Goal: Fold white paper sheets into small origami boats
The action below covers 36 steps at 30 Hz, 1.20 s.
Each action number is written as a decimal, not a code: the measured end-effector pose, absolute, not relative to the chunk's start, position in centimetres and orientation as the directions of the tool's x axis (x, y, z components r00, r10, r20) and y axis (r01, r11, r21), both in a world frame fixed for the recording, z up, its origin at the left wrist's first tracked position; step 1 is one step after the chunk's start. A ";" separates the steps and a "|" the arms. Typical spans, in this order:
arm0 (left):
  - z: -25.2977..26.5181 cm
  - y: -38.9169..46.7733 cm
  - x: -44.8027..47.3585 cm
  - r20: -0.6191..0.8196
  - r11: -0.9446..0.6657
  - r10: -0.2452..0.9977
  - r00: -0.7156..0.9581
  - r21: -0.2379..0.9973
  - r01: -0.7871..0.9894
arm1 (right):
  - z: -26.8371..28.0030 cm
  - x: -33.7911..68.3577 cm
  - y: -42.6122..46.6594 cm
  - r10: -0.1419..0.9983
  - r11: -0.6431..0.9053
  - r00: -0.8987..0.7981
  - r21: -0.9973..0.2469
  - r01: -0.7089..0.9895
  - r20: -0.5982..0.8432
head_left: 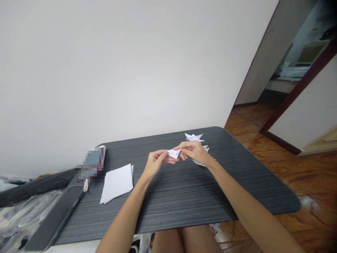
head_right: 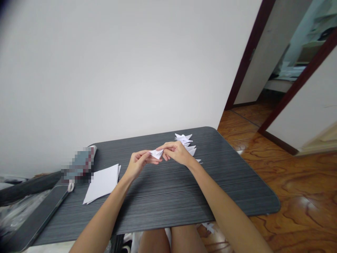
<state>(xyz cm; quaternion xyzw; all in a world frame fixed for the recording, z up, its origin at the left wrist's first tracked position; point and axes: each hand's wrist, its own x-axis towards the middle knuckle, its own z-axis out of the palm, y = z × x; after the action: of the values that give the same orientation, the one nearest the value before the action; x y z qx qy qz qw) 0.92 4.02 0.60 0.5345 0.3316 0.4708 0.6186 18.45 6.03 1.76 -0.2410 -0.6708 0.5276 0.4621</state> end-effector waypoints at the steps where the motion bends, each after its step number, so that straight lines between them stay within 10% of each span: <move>1: 0.6 4.0 0.9 0.092 -0.012 0.937 0.336 0.972 -0.234 | 1.7 18.5 6.1 0.811 0.328 -0.457 -0.930 -0.163 0.366; 8: 1.0 4.2 0.7 0.059 0.083 0.939 0.339 0.918 -0.387 | 1.7 18.7 6.1 0.797 0.418 -0.423 -0.899 -0.128 0.431; 16: 1.5 3.7 1.0 0.005 0.035 0.895 0.446 0.996 -0.082 | 0.6 18.1 6.2 0.696 0.560 -0.540 -0.828 -0.004 0.473; 36: 0.3 3.5 1.5 0.258 -0.305 0.920 0.295 0.944 0.125 | 0.8 18.1 6.8 0.907 0.078 -0.393 -0.977 -0.198 0.151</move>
<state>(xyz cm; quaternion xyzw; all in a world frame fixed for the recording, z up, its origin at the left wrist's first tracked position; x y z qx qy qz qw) 1.50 3.52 0.30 0.6718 0.3886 0.4487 0.4431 18.13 6.77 0.84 -0.3086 -0.5748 0.6050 0.4565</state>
